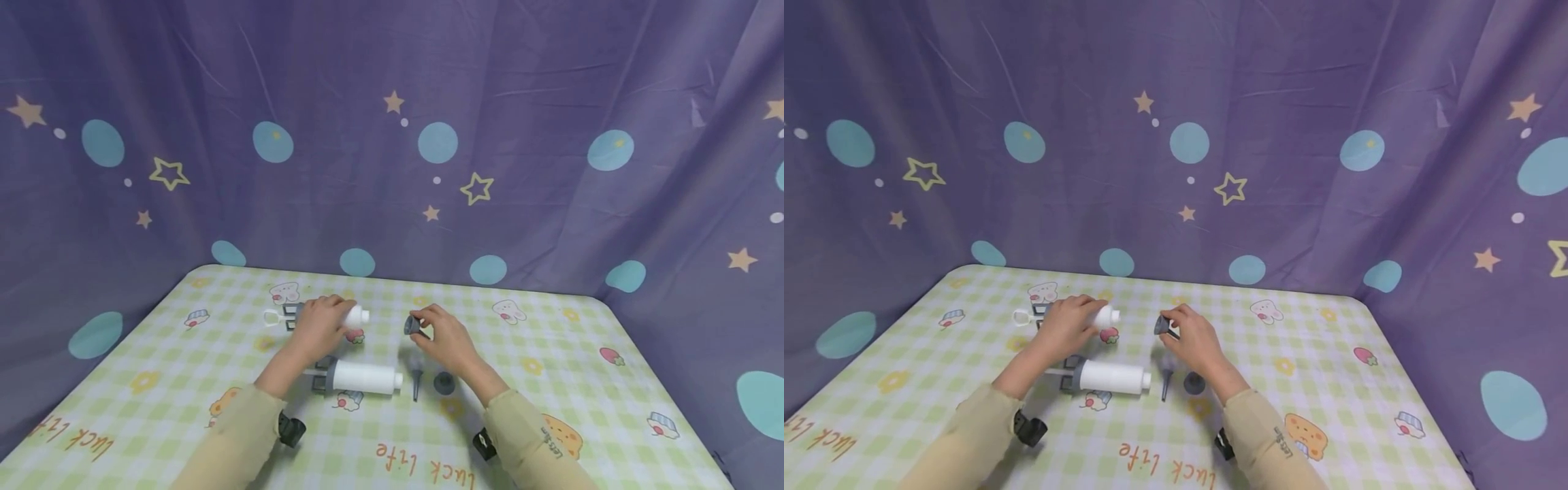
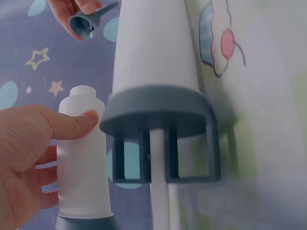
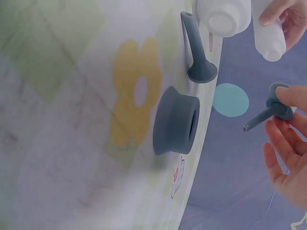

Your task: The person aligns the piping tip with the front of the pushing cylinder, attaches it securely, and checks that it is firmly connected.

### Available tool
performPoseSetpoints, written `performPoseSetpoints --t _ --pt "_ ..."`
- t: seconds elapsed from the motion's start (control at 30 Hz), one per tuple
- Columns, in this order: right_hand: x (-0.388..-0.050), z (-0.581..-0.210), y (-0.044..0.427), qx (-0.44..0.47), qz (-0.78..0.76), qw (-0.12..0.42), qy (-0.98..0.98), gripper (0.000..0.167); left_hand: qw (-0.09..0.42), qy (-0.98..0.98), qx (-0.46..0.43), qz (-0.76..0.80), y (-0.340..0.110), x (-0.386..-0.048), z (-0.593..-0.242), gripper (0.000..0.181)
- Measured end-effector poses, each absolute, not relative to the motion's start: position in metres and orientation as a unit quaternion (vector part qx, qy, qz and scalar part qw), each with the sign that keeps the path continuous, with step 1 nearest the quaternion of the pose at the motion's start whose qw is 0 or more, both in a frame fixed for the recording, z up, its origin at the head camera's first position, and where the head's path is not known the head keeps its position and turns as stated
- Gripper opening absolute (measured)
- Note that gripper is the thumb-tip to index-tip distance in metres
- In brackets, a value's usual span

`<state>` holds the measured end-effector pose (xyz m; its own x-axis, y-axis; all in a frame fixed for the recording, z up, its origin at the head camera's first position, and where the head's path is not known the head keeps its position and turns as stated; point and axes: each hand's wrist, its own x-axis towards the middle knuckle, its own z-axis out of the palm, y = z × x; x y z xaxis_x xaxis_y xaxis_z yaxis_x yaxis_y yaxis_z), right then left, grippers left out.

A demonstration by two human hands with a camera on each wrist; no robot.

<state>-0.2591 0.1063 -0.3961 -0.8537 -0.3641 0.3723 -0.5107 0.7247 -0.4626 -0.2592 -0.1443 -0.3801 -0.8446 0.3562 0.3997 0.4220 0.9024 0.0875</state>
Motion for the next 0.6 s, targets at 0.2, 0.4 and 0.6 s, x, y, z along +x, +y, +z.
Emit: performPoseSetpoints --t 0.2,0.4,0.6 --pt "-0.259 -0.395 0.106 0.254 0.286 0.147 -0.912 0.038 0.206 -0.951 -0.211 -0.089 -0.135 -0.252 -0.376 0.047" --pt "-0.258 -0.392 0.104 0.268 0.277 0.158 -0.909 0.038 0.216 -0.945 -0.224 -0.101 -0.128 -0.247 -0.373 0.05" --pt "-0.255 -0.387 0.102 0.28 0.27 0.159 -0.907 0.04 0.216 -0.944 -0.231 -0.096 -0.118 -0.242 -0.37 0.051"
